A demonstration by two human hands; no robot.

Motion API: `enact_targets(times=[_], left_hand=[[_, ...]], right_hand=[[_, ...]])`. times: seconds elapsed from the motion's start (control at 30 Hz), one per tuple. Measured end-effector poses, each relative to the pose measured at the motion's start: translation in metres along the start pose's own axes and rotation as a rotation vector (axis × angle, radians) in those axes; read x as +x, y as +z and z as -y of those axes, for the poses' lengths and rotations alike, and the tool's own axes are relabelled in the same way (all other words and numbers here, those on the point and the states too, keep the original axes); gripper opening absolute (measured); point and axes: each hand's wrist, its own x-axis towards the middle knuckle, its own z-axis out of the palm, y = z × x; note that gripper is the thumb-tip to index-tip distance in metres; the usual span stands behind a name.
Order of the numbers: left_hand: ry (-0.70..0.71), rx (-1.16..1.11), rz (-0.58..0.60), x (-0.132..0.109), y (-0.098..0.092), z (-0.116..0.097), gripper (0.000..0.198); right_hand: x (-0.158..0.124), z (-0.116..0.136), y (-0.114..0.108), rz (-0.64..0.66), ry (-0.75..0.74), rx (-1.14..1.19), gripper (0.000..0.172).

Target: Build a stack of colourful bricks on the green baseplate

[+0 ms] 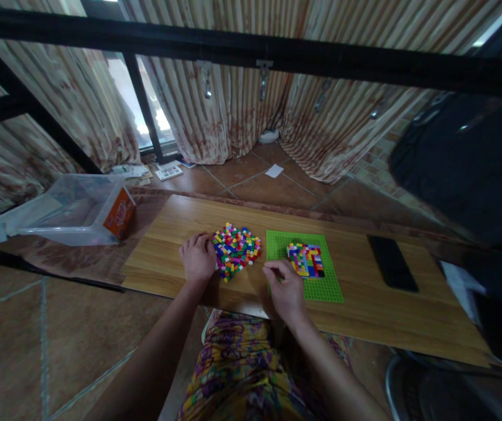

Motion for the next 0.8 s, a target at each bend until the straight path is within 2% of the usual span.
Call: enact_targets(times=[0.13, 0.3, 0.43, 0.63, 0.8], left_hand=[[0.007, 0.001, -0.007, 0.000, 0.001, 0.001, 0.025], [0.005, 0.008, -0.002, 0.000, 0.001, 0.001, 0.025], [-0.003, -0.002, 0.001, 0.001, 0.001, 0.001, 0.026], [-0.012, -0.007, 0.007, 0.000, -0.002, -0.002, 0.026], [-0.009, -0.012, 0.013, 0.000, -0.003, -0.002, 0.026]], right_hand=[[0.005, -0.003, -0.021, -0.064, 0.012, 0.053, 0.014], [0.023, -0.008, -0.055, -0.132, -0.038, -0.067, 0.015], [0.042, -0.010, -0.074, -0.072, -0.103, -0.247, 0.016], [0.060, -0.016, -0.071, 0.109, -0.230, -0.516, 0.029], [0.067, -0.026, -0.066, 0.203, -0.281, -0.658, 0.043]])
